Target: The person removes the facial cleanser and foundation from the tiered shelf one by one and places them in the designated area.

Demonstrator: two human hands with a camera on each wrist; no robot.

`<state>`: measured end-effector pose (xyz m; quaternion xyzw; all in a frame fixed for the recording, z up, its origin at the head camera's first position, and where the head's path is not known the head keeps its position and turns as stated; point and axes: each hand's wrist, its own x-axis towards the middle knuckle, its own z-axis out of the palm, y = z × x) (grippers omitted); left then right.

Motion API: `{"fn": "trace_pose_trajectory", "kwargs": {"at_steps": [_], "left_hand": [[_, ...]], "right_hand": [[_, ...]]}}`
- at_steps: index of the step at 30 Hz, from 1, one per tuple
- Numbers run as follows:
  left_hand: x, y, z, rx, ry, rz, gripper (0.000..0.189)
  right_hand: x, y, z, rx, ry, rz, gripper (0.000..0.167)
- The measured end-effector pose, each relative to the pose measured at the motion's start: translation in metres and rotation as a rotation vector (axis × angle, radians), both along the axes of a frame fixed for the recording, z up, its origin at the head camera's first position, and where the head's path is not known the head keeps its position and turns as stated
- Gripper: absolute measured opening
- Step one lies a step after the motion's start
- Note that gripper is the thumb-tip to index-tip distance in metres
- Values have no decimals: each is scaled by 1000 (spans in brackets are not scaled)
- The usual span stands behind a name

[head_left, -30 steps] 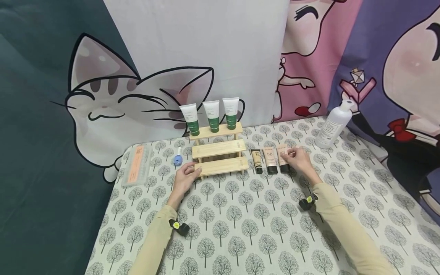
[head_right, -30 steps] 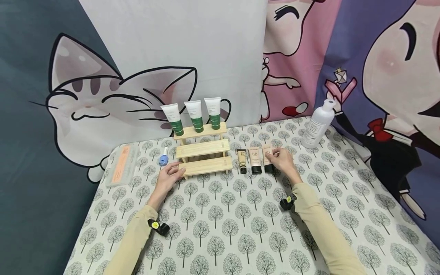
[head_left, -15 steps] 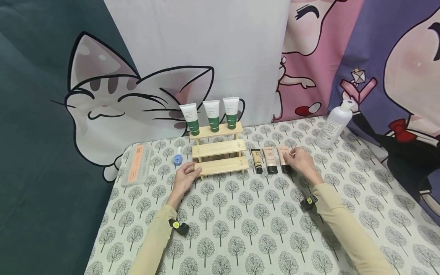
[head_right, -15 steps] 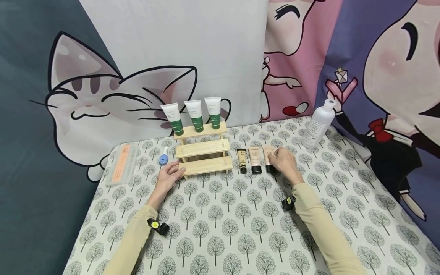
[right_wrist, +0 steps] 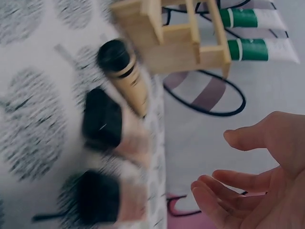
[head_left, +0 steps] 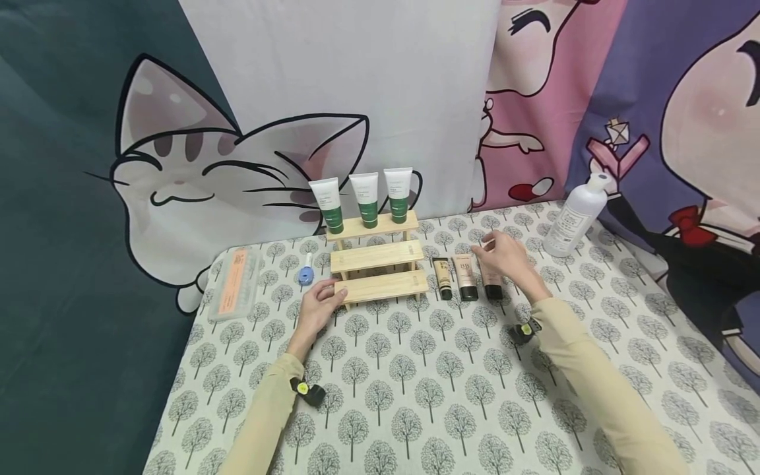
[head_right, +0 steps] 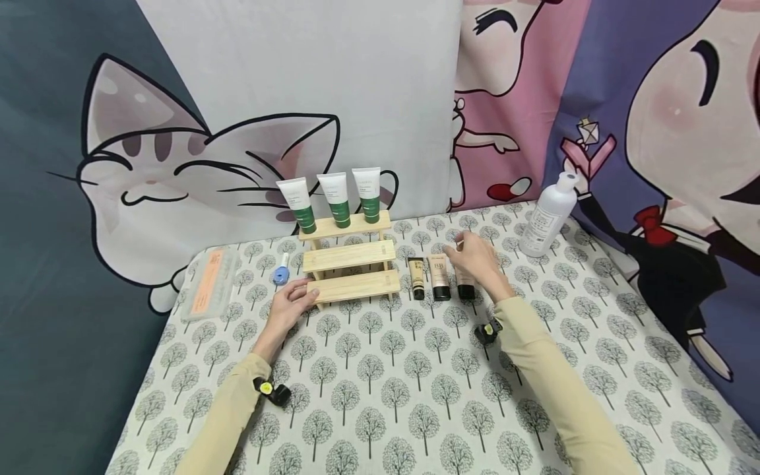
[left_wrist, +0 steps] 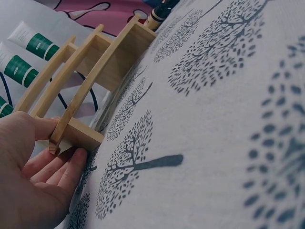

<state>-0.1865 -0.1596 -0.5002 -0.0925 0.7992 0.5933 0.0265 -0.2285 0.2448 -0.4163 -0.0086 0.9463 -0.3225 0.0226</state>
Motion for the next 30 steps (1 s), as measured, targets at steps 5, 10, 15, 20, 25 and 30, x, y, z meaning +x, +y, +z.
{"fn": "trace_pose_trajectory", "kwargs": {"at_steps": [5, 10, 15, 20, 25, 30], "left_hand": [[0, -1, 0, 14, -4, -2, 50], [0, -1, 0, 26, -8, -1, 51], [-1, -1, 0, 31, -6, 1, 51], [-1, -2, 1, 26, -5, 4, 50], [-1, -1, 1, 31, -9, 2, 50], [-1, -1, 1, 28, -15, 1, 51]], "right_hand": [[-10, -20, 16, -61, -10, 20, 58], [-20, -39, 30, -73, 7, 43, 59], [-30, -60, 42, -96, 39, 74, 61], [-40, -79, 53, -181, 51, 88, 64], [-49, -95, 58, -256, 80, 94, 64], [-56, -111, 59, -292, 105, 96, 62]]}}
